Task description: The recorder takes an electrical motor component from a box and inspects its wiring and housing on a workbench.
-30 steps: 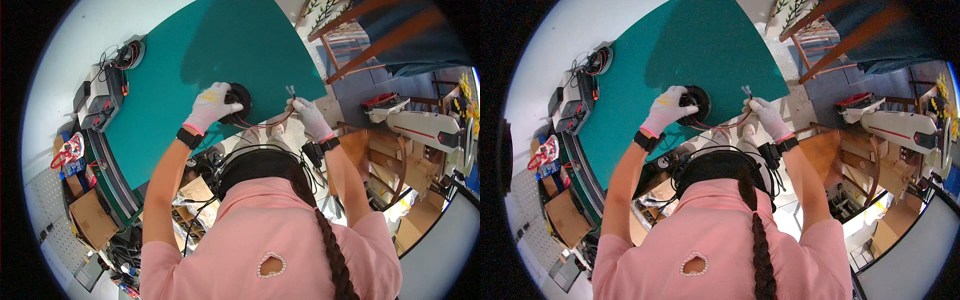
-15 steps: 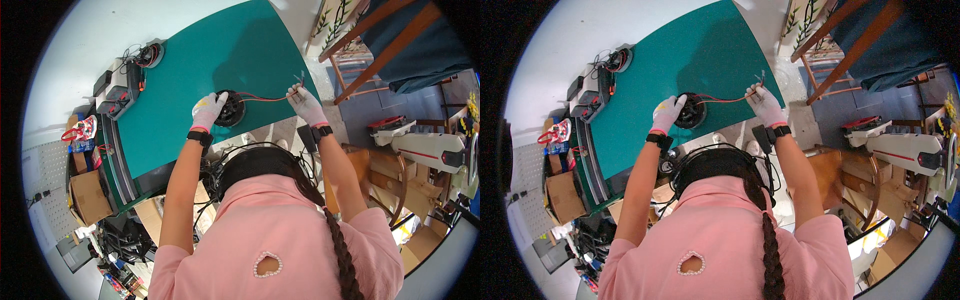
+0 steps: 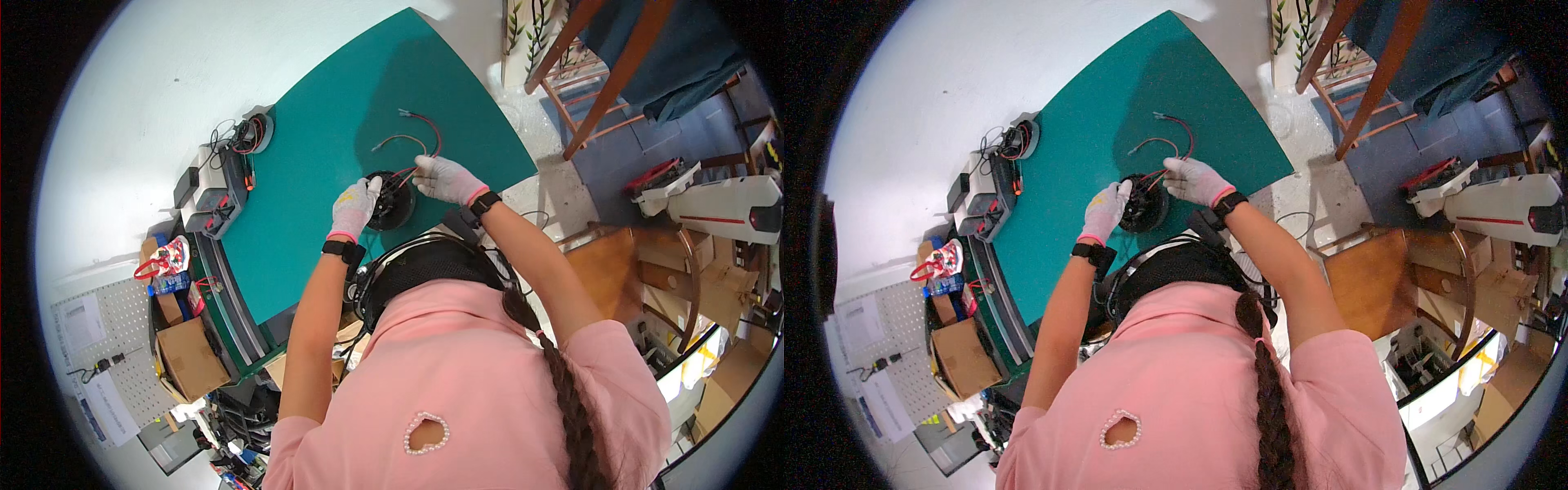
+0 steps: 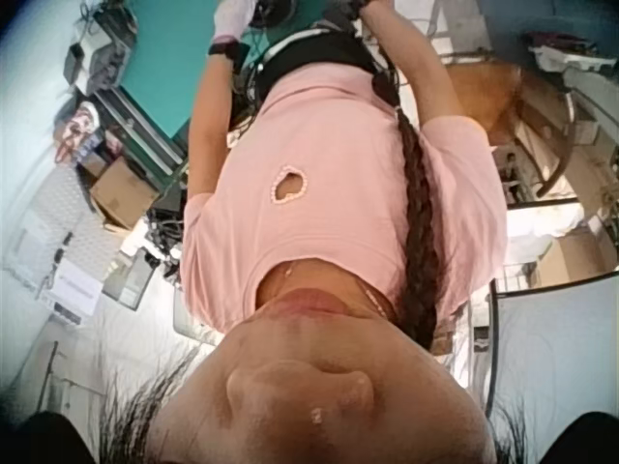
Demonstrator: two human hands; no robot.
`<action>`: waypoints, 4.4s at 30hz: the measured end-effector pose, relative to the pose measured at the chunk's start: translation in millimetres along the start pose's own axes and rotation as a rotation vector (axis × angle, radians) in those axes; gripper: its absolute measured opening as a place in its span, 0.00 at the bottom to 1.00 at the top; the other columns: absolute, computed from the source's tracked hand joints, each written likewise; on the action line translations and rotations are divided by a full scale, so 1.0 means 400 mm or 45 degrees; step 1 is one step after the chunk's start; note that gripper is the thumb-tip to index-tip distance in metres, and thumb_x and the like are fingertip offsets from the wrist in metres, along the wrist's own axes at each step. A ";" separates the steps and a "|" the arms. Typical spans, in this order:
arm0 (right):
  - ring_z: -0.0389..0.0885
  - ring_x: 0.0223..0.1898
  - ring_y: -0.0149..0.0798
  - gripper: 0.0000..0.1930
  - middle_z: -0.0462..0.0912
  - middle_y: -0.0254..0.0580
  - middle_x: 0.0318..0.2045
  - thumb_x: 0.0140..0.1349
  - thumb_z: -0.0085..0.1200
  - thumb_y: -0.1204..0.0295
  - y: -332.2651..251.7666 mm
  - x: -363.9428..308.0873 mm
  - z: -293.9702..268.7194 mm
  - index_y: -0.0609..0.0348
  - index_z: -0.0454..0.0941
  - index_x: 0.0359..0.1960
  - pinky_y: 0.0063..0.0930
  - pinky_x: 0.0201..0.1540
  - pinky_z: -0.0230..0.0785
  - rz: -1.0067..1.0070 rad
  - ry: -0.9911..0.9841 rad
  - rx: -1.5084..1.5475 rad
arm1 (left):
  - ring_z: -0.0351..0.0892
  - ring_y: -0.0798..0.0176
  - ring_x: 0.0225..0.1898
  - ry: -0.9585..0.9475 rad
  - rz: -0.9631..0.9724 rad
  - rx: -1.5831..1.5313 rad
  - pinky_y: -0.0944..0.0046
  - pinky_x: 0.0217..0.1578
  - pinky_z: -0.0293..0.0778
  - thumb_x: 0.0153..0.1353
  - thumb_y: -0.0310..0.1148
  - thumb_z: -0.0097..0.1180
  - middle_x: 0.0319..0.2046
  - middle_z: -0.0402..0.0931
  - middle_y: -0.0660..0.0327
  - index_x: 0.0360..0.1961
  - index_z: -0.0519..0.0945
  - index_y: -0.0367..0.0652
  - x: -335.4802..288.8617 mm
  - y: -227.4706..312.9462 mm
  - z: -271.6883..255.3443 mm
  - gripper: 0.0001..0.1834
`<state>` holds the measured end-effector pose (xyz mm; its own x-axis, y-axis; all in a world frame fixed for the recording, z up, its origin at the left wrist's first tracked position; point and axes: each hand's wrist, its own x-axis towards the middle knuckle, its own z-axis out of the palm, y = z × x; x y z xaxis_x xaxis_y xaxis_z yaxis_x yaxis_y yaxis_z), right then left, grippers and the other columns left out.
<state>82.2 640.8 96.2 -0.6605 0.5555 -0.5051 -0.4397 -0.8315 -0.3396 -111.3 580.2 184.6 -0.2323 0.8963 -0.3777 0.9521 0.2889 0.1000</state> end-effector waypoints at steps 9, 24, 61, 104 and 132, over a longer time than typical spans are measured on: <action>0.79 0.25 0.29 0.05 0.80 0.36 0.27 0.57 0.53 0.71 0.034 0.030 0.030 0.57 0.76 0.33 0.18 0.24 0.70 0.105 -0.026 -0.204 | 0.73 0.45 0.46 -0.024 0.043 -0.029 0.51 0.46 0.67 0.63 0.57 0.30 0.41 0.75 0.47 0.47 0.72 0.41 -0.003 -0.010 -0.004 0.31; 0.79 0.33 0.36 0.10 0.78 0.42 0.34 0.61 0.45 0.71 -0.158 -0.029 -0.121 0.60 0.71 0.42 0.25 0.33 0.72 -0.582 0.427 -0.016 | 0.74 0.47 0.42 0.124 0.343 -0.031 0.51 0.44 0.68 0.62 0.52 0.37 0.37 0.76 0.52 0.41 0.77 0.44 0.030 -0.025 -0.014 0.24; 0.76 0.44 0.47 0.11 0.74 0.48 0.44 0.61 0.46 0.74 -0.165 0.002 0.046 0.56 0.63 0.44 0.43 0.46 0.73 -0.571 -0.364 0.507 | 0.75 0.68 0.39 -0.610 0.466 -1.240 0.68 0.42 0.72 0.63 0.31 0.44 0.39 0.72 0.59 0.43 0.67 0.34 0.124 0.186 -0.123 0.12; 0.77 0.38 0.29 0.15 0.79 0.39 0.37 0.59 0.50 0.75 -0.211 -0.256 0.205 0.67 0.73 0.47 0.19 0.44 0.68 -1.079 0.002 -0.583 | 0.78 0.53 0.31 0.220 0.769 -0.726 0.61 0.31 0.71 0.53 0.38 0.56 0.29 0.77 0.52 0.35 0.77 0.41 -0.041 0.316 -0.180 0.13; 0.78 0.33 0.28 0.10 0.79 0.38 0.33 0.57 0.54 0.75 -0.184 -0.271 0.233 0.68 0.76 0.39 0.19 0.37 0.73 -1.133 0.010 -0.503 | 0.73 0.65 0.42 0.259 0.870 -1.247 0.68 0.43 0.72 0.59 0.34 0.53 0.42 0.69 0.60 0.46 0.77 0.40 -0.033 0.282 -0.231 0.15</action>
<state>129.4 641.6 249.6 -0.1808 0.9817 0.0605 -0.5392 -0.0474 -0.8409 -19.4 631.9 285.9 0.1490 0.9744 0.1681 0.3573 -0.2116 0.9097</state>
